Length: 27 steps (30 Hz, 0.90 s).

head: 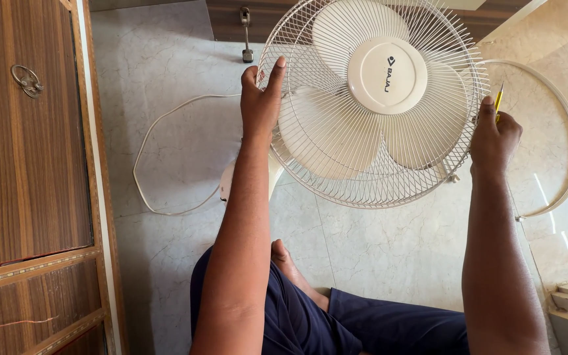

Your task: The person sits on the floor and reassembles a white electric fan by attaching the front wire grille to the fan body. They align the grille, press it into place, and adjust the power cord to route it through the grille opening.

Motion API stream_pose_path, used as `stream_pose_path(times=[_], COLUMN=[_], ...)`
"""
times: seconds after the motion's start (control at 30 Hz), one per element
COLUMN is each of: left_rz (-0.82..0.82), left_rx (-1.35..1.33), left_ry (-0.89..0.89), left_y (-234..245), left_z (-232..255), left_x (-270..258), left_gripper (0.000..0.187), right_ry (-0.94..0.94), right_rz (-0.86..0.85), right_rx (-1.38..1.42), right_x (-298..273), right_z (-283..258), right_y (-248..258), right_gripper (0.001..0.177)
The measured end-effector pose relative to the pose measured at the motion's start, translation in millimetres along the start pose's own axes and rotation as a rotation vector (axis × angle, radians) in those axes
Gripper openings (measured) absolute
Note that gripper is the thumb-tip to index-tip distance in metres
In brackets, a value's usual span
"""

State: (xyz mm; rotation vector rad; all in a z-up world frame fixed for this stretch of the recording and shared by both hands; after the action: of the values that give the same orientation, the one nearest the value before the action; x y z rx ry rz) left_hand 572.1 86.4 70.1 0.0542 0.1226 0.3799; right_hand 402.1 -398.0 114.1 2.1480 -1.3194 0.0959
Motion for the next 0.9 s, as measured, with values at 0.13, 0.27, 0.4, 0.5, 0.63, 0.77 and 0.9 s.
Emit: stream_pose_path(times=[0.13,0.27,0.4,0.5,0.63,0.77,0.9], left_rz=[0.006,-0.005,-0.025,-0.041,-0.065,-0.091,-0.15], left_rx=[0.01,0.136,0.185,0.198,0.181,0.12,0.113], left_ry=[-0.069,-0.081,-0.143,-0.148,-0.153,-0.114,-0.075], left_y=[-0.5,-1.9,-3.9,-4.4,-1.9,-0.2,1.6], left_z=[1.4,-5.1,-1.7,-1.9,0.9,6.1,6.9], left_x=[0.6,-2.0,-2.6,-2.2,-4.3,-11.9,-27.5], left_gripper=[0.113,0.112,0.11,0.11,0.107,0.102,0.099], right_ry=[-0.084,-0.12,-0.176,-0.179,-0.194,-0.122,-0.125], right_rz=[-0.029,-0.021,-0.032,-0.027,-0.002,0.022,0.04], right_rx=[0.12,0.112,0.102,0.108,0.116,0.065,0.04], right_x=[-2.4,-2.0,-5.2,-13.1,-25.3,-35.6,-57.6], right_z=[7.5,10.5,10.1,9.8,18.4,22.9,32.8], right_y=[-2.0,-1.1,1.6,8.1,17.0,34.1,58.8], right_gripper=[0.059,0.059,0.055,0.054,0.054,0.054,0.048])
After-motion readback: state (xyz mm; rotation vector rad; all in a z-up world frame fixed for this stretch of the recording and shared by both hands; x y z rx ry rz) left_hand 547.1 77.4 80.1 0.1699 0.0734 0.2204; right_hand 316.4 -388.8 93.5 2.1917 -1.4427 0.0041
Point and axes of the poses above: each hand's wrist, its own x-axis towards the middle knuckle, its own y-axis out of the back of the hand, z = x × y, the point moved 10 cm from there along x, towards the middle knuckle, and after that the axes turned 15 degrees about z, right-handed, at the moved point
